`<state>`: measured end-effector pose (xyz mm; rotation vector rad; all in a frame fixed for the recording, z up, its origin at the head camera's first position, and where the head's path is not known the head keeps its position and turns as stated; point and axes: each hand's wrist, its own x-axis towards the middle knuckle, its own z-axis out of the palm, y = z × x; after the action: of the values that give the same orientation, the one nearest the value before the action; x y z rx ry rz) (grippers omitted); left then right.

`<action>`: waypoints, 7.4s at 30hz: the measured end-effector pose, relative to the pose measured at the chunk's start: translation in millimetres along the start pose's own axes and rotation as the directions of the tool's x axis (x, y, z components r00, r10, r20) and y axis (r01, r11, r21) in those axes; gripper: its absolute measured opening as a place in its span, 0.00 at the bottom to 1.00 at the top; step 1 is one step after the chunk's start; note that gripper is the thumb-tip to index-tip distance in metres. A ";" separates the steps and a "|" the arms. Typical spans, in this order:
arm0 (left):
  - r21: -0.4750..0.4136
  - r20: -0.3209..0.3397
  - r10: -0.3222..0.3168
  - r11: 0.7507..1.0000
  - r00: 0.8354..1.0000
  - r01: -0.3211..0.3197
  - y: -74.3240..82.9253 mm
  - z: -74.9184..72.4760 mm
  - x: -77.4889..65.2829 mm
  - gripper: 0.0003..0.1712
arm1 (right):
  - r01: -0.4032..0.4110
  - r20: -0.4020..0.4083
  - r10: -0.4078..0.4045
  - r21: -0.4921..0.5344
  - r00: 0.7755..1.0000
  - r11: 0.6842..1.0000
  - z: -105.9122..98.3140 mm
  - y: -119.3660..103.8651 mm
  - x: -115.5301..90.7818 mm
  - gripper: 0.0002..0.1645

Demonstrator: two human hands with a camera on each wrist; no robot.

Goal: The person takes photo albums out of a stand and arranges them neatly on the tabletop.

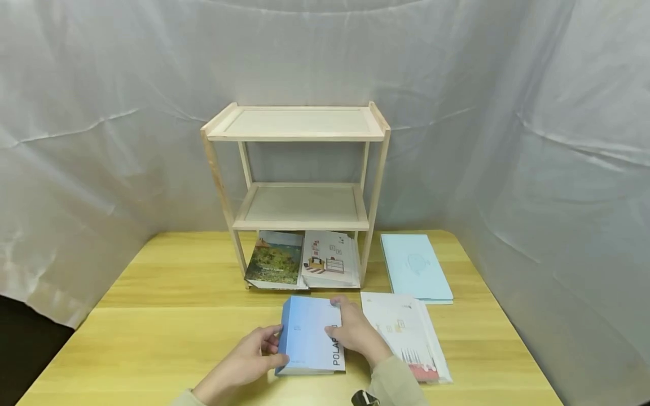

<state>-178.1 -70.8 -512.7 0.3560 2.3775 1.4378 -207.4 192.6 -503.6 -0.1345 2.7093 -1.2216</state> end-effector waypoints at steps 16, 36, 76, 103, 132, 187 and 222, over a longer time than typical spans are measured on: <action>-0.018 -0.061 0.093 0.995 0.994 -0.095 22.9 -20.3 9.2 0.41 | 0.028 -0.090 -0.021 0.077 0.996 0.997 -27.0 -6.6 -7.8 0.29; -0.030 -0.172 0.083 0.996 0.982 -0.089 50.5 -30.1 61.3 0.34 | 0.090 -0.152 -0.080 0.060 0.985 0.994 -57.6 -15.2 32.8 0.32; -0.272 -0.017 -0.097 0.958 0.995 0.089 56.3 -44.7 115.6 0.38 | -0.057 -0.122 0.061 0.032 0.991 0.998 -55.7 -34.8 117.7 0.39; -0.235 0.018 -0.150 0.960 0.989 0.150 62.6 -42.5 124.2 0.39 | -0.146 -0.100 0.145 -0.007 0.984 0.989 -43.2 -31.6 134.7 0.43; -0.227 0.073 -0.170 0.957 0.983 0.183 64.2 -33.5 135.5 0.42 | -0.172 -0.094 0.168 -0.036 0.981 0.984 -44.6 -26.6 138.8 0.43; -0.498 0.031 -0.095 0.862 0.995 0.098 66.0 -30.0 143.5 0.47 | -0.117 -0.042 0.129 0.217 0.991 0.969 -44.7 -11.7 136.5 0.30; -0.553 -0.048 -0.071 0.832 0.996 0.032 40.3 -58.0 117.3 0.48 | -0.190 0.010 0.240 0.643 0.971 0.742 -40.4 -10.1 147.8 0.32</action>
<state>-307.2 -54.4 -470.3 0.0894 1.8707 2.0434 -360.0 193.5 -486.6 0.3124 2.1063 -2.0093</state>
